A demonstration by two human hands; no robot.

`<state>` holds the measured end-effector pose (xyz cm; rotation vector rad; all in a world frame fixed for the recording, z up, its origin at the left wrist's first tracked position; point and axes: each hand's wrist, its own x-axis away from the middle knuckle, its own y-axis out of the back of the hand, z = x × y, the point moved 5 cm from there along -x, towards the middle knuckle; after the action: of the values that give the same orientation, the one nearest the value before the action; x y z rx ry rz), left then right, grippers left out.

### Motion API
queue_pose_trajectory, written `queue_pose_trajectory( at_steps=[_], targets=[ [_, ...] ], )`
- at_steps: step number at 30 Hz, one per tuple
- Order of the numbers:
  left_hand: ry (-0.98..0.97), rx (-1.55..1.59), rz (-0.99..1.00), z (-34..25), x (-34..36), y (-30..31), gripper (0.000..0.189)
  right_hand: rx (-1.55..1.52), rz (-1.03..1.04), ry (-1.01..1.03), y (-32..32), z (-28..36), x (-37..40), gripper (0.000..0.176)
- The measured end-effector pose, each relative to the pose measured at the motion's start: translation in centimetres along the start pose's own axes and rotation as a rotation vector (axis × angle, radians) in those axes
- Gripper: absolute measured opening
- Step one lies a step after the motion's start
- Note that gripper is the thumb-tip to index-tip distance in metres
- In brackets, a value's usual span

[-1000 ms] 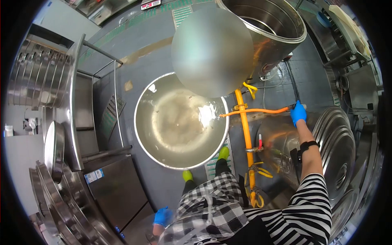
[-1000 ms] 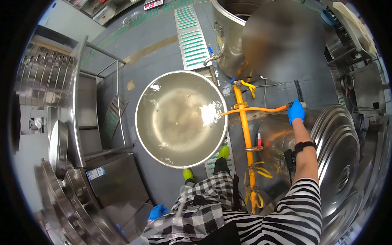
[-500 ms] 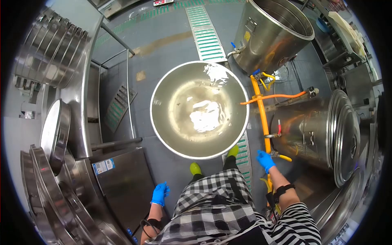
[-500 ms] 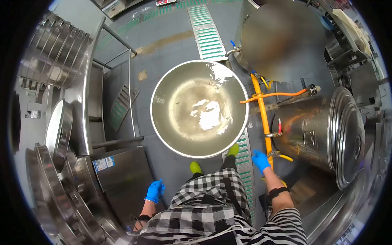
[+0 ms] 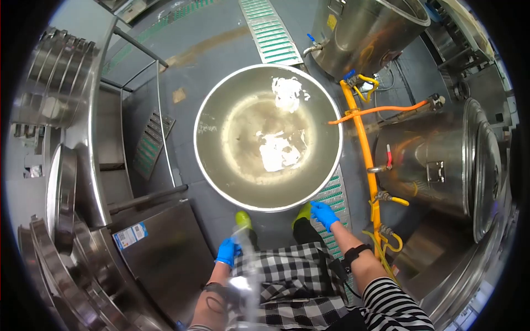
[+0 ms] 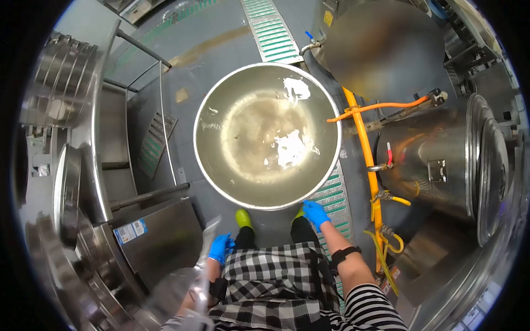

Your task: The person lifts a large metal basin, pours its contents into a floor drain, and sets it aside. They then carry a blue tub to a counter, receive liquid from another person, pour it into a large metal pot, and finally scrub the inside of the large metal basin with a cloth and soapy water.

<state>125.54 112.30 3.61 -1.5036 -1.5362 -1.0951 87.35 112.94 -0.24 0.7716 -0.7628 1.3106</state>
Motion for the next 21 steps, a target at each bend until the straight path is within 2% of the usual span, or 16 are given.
queue_pose_trajectory(
  at_steps=[2, 4, 6, 8, 9, 10, 12, 13, 14, 15, 16, 17, 18, 20, 21],
  targets=[
    [0.022, -0.088, -0.010, -1.2, -3.1, -0.3, 0.022, -0.037, -0.015, -0.068, -1.8, -1.5, -2.0, 0.033],
    [0.100, 0.036, -0.003, -0.8, -6.8, -0.2, 0.025, -0.372, -0.033, -0.109, -3.8, -3.4, -4.3, 0.024],
    [0.141, -0.002, -0.007, -0.2, -11.6, 0.5, 0.028, -0.374, -0.156, -0.267, -5.1, -5.4, -5.4, 0.025],
    [0.229, 0.086, -0.022, 1.2, -16.0, 1.6, 0.030, -0.431, -0.217, -0.285, -7.0, -8.0, -6.7, 0.027],
    [0.225, 0.106, 0.116, 4.5, -20.8, 3.3, 0.038, -0.479, -0.237, -0.318, -7.8, -9.7, -7.5, 0.028],
    [0.232, 0.098, 0.119, 3.9, -21.2, 3.3, 0.038, -0.528, -0.255, -0.353, -8.9, -11.3, -8.2, 0.030],
    [0.138, -0.062, 0.257, 3.0, -21.6, 2.6, 0.048, -0.523, -0.259, -0.397, -10.9, -15.0, -9.8, 0.033],
    [0.289, 0.131, -0.042, 5.1, -24.0, 3.6, 0.059, -0.585, -0.350, -0.397, -11.4, -17.3, -10.9, 0.035],
    [0.290, 0.128, -0.042, 6.4, -26.1, 4.0, 0.059, -0.645, -0.440, -0.387, -11.6, -19.2, -12.4, 0.038],
    [0.301, 0.167, -0.071, 6.6, -27.4, 3.8, 0.063, -0.644, -0.441, -0.387, -11.8, -20.0, -14.1, 0.038],
    [0.319, 0.202, -0.106, 6.6, -27.6, 3.5, 0.066, -0.692, -0.558, -0.335, -11.6, -20.8, -15.1, 0.039],
    [0.291, 0.239, -0.093, 6.2, -27.9, 2.7, 0.071, -0.741, -0.675, -0.285, -11.6, -21.6, -16.1, 0.041],
    [0.296, 0.235, -0.096, 6.3, -28.8, 2.1, 0.071, -0.742, -0.676, -0.291, -11.3, -22.5, -17.6, 0.041],
    [0.116, 0.602, 0.160, 5.4, -30.8, -0.2, 0.069, -1.129, -0.492, -0.017, -10.1, -23.3, -21.3, 0.042],
    [0.119, 0.601, 0.165, 5.9, -32.0, -0.8, 0.069, -1.128, -0.498, -0.016, -9.2, -23.6, -22.2, 0.042]
  ],
)
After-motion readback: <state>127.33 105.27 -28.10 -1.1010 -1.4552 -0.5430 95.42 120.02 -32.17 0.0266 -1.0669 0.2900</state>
